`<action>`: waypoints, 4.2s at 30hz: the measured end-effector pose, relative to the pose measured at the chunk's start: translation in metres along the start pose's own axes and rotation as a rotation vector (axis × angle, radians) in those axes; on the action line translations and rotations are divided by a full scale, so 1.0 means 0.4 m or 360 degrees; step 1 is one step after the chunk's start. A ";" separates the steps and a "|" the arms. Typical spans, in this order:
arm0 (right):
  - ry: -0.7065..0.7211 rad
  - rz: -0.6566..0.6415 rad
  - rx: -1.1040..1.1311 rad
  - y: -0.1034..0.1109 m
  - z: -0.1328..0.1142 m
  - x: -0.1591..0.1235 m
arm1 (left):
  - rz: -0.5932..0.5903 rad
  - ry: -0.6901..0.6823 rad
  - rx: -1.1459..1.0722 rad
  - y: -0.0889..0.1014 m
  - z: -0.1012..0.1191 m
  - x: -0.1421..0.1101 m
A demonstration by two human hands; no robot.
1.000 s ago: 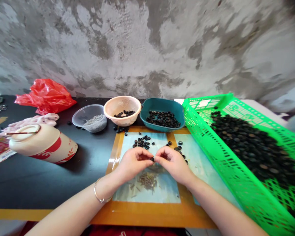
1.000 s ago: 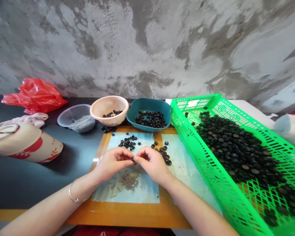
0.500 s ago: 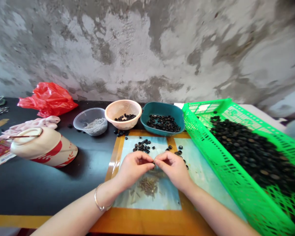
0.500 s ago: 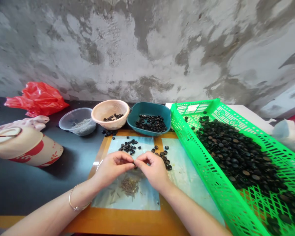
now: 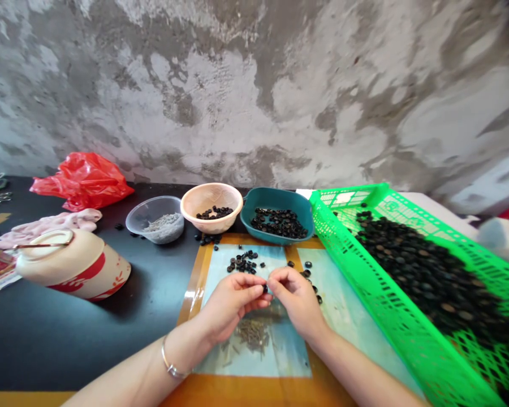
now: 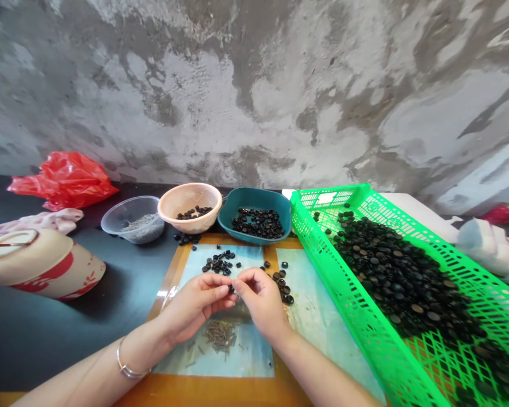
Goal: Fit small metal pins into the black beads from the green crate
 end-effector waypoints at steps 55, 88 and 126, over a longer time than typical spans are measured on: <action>0.0301 0.0236 -0.1938 0.154 -0.010 0.115 | 0.0172 -0.0254 0.0329 0.023 0.018 0.005; 0.0794 -0.0197 -0.0664 0.026 -0.116 -0.031 | 0.0003 -0.0864 0.0930 -0.005 0.064 -0.032; 0.0794 -0.0196 -0.0838 0.022 -0.104 -0.031 | -0.0016 -0.0155 0.0464 0.002 0.028 -0.010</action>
Point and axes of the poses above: each hand's wrist, its own x-axis towards the middle knuckle, its own y-axis out of the back of the hand, z = x × y, the point moved 4 cm from there along x, towards the middle knuckle, and after that the axes turned 6 degrees about -y, right-handed, at the moved point
